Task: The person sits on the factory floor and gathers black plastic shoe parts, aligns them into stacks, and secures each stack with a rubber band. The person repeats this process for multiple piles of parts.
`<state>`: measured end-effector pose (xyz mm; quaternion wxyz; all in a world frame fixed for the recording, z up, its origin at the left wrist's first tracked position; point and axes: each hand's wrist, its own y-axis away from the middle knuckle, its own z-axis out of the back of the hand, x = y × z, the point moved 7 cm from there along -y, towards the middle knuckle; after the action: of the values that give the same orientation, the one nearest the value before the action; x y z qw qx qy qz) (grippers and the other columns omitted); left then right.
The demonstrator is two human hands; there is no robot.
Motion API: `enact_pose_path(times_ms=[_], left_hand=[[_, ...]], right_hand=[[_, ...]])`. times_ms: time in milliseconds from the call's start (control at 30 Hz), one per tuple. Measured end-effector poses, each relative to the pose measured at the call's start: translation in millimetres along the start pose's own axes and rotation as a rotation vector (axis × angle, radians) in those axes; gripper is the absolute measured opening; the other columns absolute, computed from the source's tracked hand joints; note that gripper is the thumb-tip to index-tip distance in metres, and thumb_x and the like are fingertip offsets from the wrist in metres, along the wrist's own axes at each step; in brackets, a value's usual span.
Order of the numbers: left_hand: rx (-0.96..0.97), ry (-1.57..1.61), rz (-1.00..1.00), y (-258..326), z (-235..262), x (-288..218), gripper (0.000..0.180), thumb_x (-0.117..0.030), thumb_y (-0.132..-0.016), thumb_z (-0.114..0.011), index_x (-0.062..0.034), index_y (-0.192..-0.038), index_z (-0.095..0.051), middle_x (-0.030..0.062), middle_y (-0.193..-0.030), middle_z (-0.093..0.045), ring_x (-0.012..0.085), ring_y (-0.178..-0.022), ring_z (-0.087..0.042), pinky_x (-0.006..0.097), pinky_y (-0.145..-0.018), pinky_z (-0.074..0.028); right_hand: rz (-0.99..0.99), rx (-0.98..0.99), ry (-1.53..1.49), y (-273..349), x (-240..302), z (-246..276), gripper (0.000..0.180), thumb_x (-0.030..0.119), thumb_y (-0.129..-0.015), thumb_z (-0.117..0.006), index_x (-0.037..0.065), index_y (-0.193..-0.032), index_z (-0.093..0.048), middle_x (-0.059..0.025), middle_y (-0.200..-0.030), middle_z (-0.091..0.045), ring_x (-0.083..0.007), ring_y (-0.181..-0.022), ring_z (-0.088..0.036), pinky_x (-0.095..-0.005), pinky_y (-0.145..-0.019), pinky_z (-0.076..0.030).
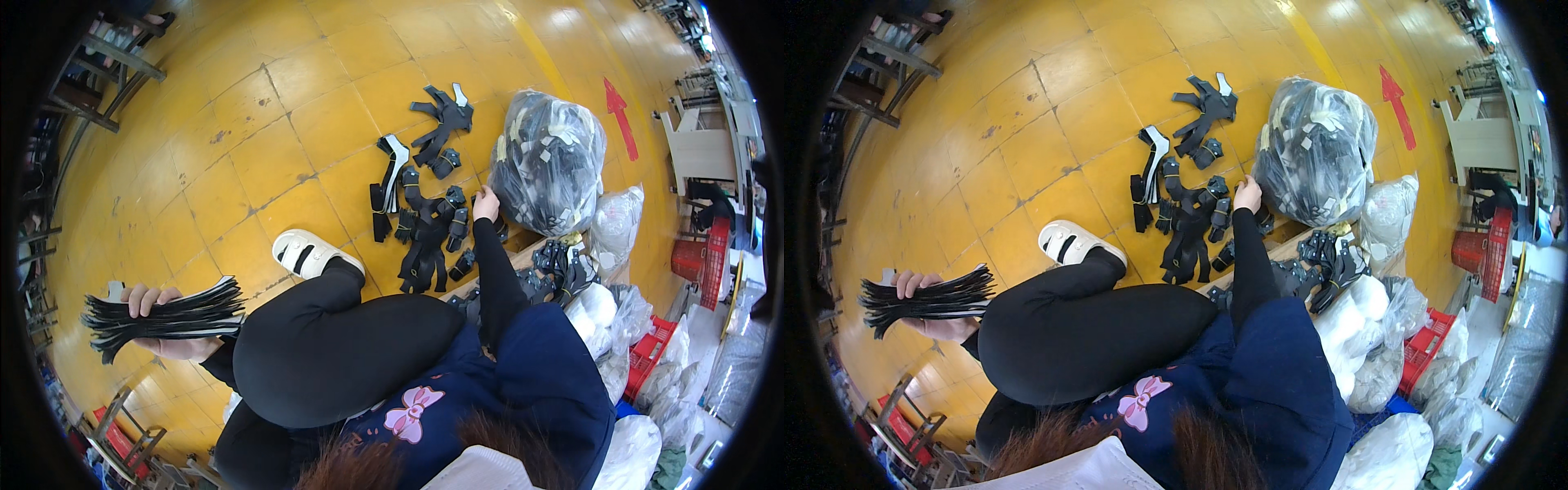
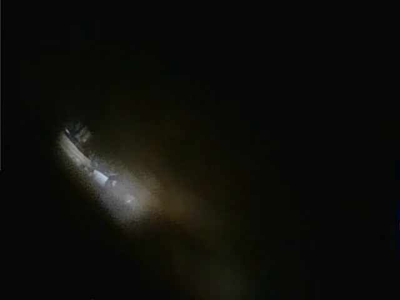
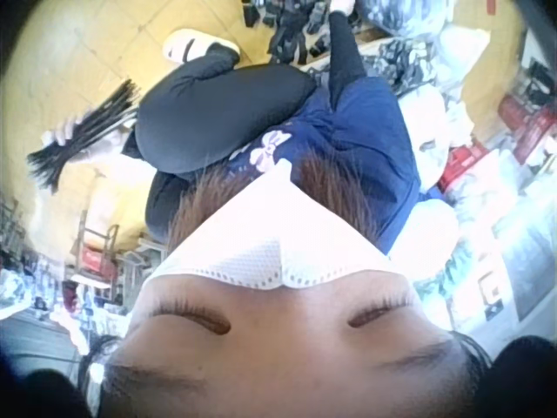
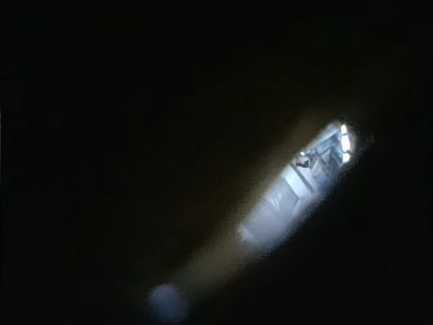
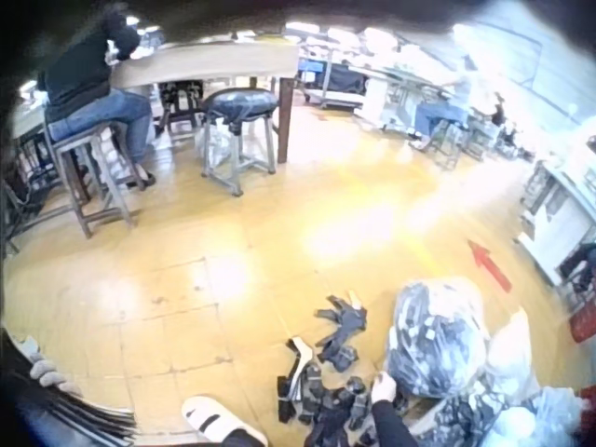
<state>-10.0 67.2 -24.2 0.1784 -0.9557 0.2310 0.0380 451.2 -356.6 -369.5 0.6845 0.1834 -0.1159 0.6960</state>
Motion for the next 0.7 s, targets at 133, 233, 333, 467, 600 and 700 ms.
enact_pose_path(times_ms=[133,233,333,467,600,700], left_hand=[[0.012,-0.055,0.012,1.1,-3.9,7.0,0.048,-0.012,-0.084,-0.069,-0.0107,-0.122,-0.040,-0.0013,-0.099,-0.048,0.0117,-0.088,-0.051,0.034,-0.086,-0.041],[0.045,-0.101,0.026,2.1,-8.6,2.9,0.052,-0.014,-0.085,-0.070,-0.0116,-0.126,-0.038,-0.0012,-0.102,-0.047,0.0130,-0.092,-0.051,0.035,-0.087,-0.041],[0.014,-0.159,-0.001,3.5,0.9,-4.2,0.055,-0.015,-0.086,-0.070,-0.0102,-0.130,-0.039,0.0011,-0.111,-0.048,0.0179,-0.102,-0.050,0.040,-0.091,-0.041],[0.003,-0.160,-0.027,9.9,7.1,-8.1,0.059,-0.015,-0.086,-0.070,-0.0073,-0.137,-0.041,0.0073,-0.129,-0.044,0.0284,-0.118,-0.048,0.050,-0.098,-0.040],[-0.275,-0.537,-0.013,20.9,41.3,-31.9,0.051,-0.031,-0.097,-0.054,-0.0039,-0.138,-0.042,0.0140,-0.134,-0.051,0.0292,-0.117,-0.054,0.048,-0.099,-0.047],[-0.434,-0.717,0.010,32.1,58.6,-26.7,0.050,-0.033,-0.098,-0.051,-0.0057,-0.139,-0.043,0.0112,-0.131,-0.056,0.0269,-0.120,-0.054,0.044,-0.099,-0.047]], right_hand=[[0.096,0.021,0.282,-2.2,6.3,-14.3,0.015,0.016,-0.087,-0.063,0.006,-0.097,-0.068,-0.0188,-0.092,-0.069,-0.0376,-0.086,-0.067,-0.0472,-0.073,-0.053],[0.128,0.035,0.289,-1.7,9.1,-17.7,0.012,0.016,-0.087,-0.064,0.005,-0.089,-0.067,-0.0181,-0.085,-0.069,-0.0376,-0.080,-0.068,-0.0471,-0.068,-0.054],[0.166,0.087,0.263,-2.8,-3.4,-16.8,0.014,0.018,-0.088,-0.063,0.004,-0.090,-0.063,-0.0194,-0.091,-0.066,-0.0382,-0.086,-0.066,-0.0475,-0.073,-0.053],[0.354,0.101,0.224,-16.5,-6.0,-23.9,0.015,0.015,-0.088,-0.062,0.002,-0.091,-0.057,-0.0193,-0.097,-0.058,-0.0380,-0.092,-0.060,-0.0471,-0.079,-0.048],[0.522,-0.189,-0.207,25.3,67.2,18.9,0.012,0.004,-0.081,-0.062,0.001,-0.086,-0.052,-0.0161,-0.090,-0.050,-0.0368,-0.088,-0.051,-0.0426,-0.081,-0.043],[0.234,0.011,-0.618,51.3,111.5,15.6,0.013,0.004,-0.085,-0.063,0.002,-0.081,-0.051,-0.0080,-0.077,-0.060,-0.0195,-0.075,-0.060,-0.0324,-0.069,-0.046]])
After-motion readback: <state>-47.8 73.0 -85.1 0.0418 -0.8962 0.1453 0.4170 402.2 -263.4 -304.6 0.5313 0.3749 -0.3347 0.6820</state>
